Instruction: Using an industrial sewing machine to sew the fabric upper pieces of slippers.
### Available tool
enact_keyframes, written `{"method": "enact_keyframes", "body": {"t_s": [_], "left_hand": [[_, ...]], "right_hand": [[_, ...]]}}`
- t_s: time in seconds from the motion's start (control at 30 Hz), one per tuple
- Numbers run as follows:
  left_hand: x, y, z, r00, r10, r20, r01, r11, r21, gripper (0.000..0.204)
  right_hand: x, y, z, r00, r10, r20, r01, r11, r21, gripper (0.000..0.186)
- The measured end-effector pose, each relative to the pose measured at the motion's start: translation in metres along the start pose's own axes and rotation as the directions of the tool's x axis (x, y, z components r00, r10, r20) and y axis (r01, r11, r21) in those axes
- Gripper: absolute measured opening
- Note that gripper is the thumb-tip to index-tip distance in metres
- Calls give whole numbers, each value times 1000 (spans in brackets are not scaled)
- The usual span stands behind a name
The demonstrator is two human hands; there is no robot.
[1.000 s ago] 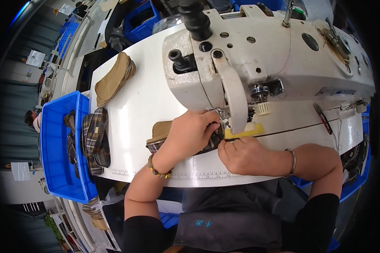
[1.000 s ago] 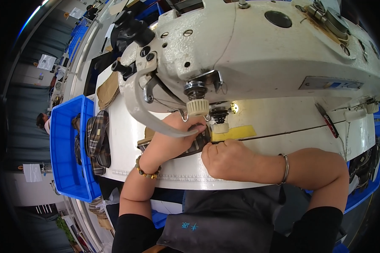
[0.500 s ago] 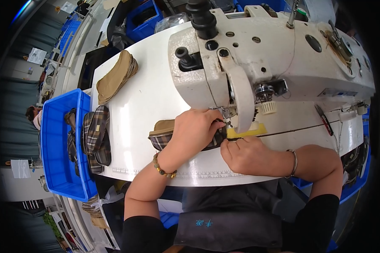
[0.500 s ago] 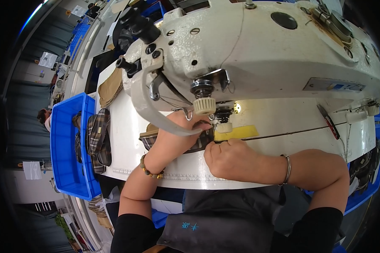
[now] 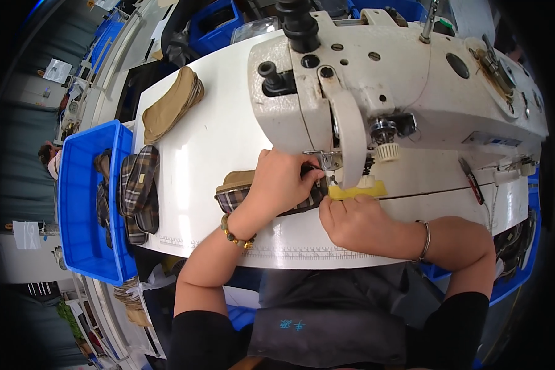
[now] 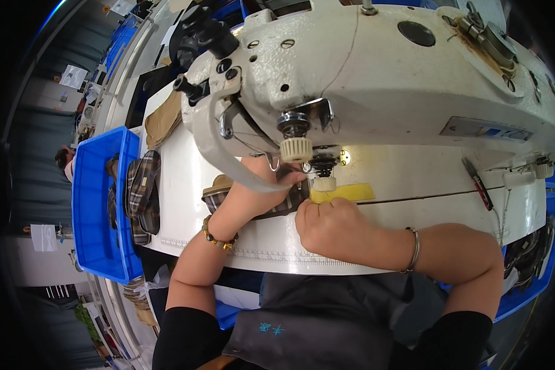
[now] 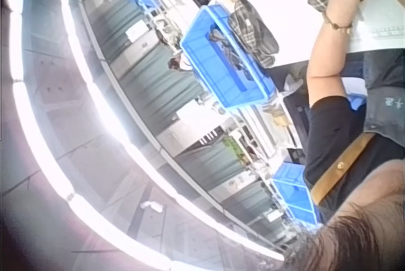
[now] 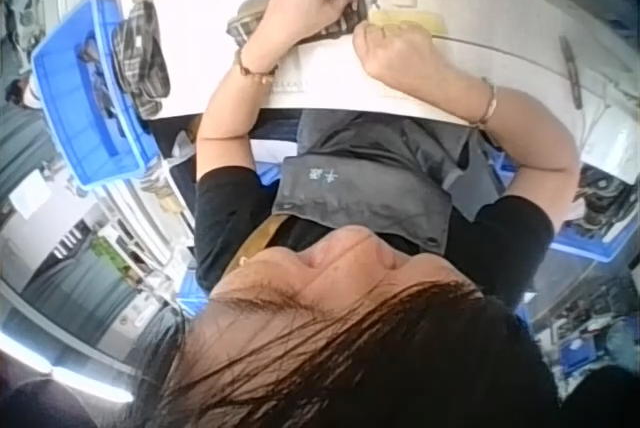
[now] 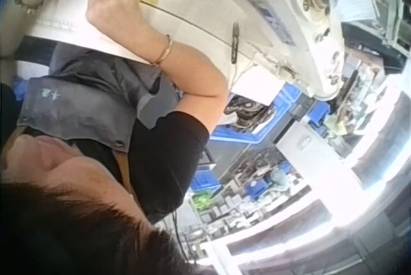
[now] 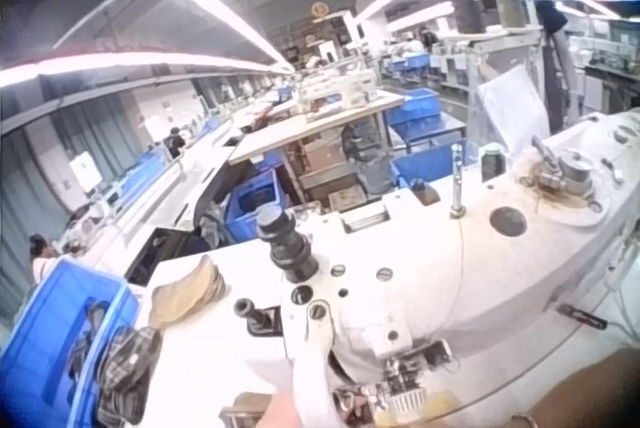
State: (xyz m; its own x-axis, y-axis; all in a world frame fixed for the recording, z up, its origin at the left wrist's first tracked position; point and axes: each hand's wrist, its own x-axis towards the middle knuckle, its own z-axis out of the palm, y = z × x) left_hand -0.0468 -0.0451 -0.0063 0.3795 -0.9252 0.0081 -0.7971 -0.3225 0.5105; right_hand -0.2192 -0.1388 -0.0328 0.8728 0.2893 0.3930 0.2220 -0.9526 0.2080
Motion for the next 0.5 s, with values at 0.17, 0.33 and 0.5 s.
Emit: {"method": "enact_keyframes", "body": {"t_s": [0.17,0.33,0.5], "left_hand": [[19,4,-10,994,-113,-5,113,991,74,19],[38,-26,5,969,208,-136,-185,969,165,17],[51,-32,11,970,171,-170,-140,973,184,19]], "right_hand": [[6,16,10,995,81,-57,-81,997,7,27],[1,24,21,994,101,-34,-103,992,-67,35],[1,30,24,994,107,4,-107,991,-80,43]]}}
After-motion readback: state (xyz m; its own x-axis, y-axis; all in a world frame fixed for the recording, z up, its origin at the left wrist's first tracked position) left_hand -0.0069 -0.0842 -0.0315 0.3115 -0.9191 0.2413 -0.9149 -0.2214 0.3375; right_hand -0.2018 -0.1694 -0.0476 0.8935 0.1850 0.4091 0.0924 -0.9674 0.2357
